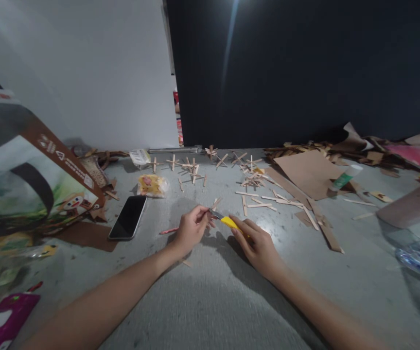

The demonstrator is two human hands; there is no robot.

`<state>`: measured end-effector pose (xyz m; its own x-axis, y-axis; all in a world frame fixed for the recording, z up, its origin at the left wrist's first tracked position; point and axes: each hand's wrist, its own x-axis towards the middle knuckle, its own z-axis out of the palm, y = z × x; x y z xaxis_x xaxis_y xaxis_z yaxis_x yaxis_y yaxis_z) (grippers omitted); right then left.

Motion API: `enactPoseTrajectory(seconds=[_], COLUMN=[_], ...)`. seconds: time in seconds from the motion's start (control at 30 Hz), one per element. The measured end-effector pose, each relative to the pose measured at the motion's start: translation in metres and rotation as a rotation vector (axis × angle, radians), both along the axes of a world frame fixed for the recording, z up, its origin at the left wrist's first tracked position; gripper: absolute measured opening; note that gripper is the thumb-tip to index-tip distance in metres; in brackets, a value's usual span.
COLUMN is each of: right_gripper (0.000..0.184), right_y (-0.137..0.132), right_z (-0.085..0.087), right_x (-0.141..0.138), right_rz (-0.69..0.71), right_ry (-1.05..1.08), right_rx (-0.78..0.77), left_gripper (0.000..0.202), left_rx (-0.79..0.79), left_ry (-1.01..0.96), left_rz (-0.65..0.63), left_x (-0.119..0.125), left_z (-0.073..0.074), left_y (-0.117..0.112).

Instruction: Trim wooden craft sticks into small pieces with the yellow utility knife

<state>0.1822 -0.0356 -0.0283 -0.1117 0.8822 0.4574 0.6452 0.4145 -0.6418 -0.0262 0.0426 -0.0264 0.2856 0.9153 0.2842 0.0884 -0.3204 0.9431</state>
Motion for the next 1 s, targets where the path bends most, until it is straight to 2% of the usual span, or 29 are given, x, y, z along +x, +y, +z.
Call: enactPoseTrajectory(seconds=[0.1,0.3,0.5,0.8,1.0], right_gripper=[0.052,0.051,0.050,0.049,0.048], right_y=[0.0002,0.0006,0.0007,0.0008,0.0010], right_z=[-0.0014,-0.0025,-0.0012,-0.0017,-0.0036], right_x=[-0.0005,0.0010,0.0009,0.0006,0.0010], right_rz=[-0.003,-0.016,-0.022,-0.019,-0.019], right_ry=[0.007,0.004,-0.008,-0.006,0.012], right_rx=[0.003,-0.003,0.000,-0.006,-0.005], left_gripper=[0.043,0.039,0.044,0.044,0.048], left_rx=[-0.017,-0.052,-0.010,-0.003,-0.089], left_ry=[-0.006,-0.010,0.045,0.086,0.029], left_rz=[-0.017,0.025,0.025,0.003,-0.064], left_x=[0.0005,0.0009,0.0005,-0.0013,0.0012], left_z=[0.0007,0.0005,0.0031,0.0028,0.0028], left_y=[0.0014,0.0026,0.0011,0.0007,-0.0001])
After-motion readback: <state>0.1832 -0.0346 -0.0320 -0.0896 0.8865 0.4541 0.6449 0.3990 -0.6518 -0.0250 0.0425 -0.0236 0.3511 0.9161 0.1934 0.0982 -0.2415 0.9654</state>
